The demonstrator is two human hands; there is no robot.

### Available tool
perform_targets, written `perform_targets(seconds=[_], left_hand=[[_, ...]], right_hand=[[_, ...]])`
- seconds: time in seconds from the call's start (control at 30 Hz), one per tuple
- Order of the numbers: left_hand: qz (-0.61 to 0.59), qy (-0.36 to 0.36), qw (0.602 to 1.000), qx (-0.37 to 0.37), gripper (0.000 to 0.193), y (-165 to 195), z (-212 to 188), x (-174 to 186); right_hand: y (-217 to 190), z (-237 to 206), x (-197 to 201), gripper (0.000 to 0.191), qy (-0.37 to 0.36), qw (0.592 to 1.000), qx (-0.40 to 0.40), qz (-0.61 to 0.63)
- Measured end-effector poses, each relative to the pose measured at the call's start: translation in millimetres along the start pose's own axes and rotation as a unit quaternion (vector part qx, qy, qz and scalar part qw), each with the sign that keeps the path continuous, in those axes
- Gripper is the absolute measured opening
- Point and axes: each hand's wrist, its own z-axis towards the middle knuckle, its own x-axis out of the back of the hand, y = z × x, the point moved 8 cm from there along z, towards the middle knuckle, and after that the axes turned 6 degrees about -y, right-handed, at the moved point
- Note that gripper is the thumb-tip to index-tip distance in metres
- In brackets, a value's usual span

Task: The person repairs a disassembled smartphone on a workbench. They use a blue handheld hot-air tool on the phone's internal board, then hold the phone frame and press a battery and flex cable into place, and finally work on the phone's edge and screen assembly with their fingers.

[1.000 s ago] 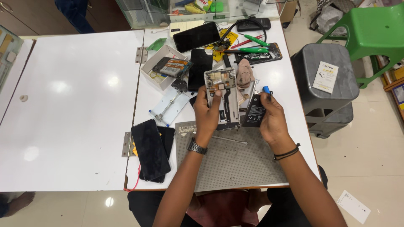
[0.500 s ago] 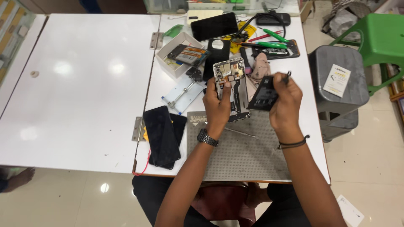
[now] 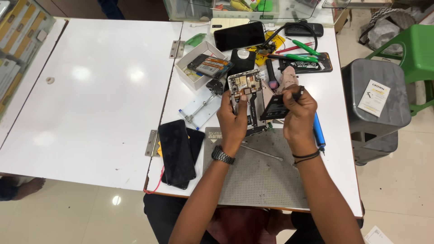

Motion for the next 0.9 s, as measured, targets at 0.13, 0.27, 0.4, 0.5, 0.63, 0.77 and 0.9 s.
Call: perform_targets(seconds=[0.13, 0.27, 0.4, 0.5, 0.63, 0.77, 0.9], left_hand=[[0.027, -0.007, 1.0, -0.008, 0.042, 1, -1, -5], [0.041, -0.017, 0.999, -0.025, 0.04, -3, -2, -9], [0.052, -0.002, 0.997, -0.061, 0.037, -8, -6, -7], [0.039, 0.006, 0.999, -0.033, 0.036, -22, -9, -4], [0.009, -0.003, 1.0, -0.028, 0.038, -31, -26, 2], [0.014, -0.007, 1.0, -0.001, 0.042, -26, -43, 21], [0.013, -0.003, 0.999, -0.034, 0.043, -4, -52, 31]], right_hand=[[12, -5, -2, 0.018, 0.018, 0.999, -0.014, -0.043], [23, -10, -13, 0.026, -0.006, 0.996, -0.046, -0.072], [33, -18, -19, 0.028, -0.025, 0.993, -0.053, -0.103], [42, -23, -21, 0.028, -0.028, 0.992, -0.037, -0.115], [49, -39, -16, 0.028, -0.007, 0.994, -0.02, -0.111], [50, -59, -27, 0.026, 0.009, 0.996, -0.016, -0.085], [46, -74, -42, 0.025, 0.02, 0.996, -0.011, -0.086]])
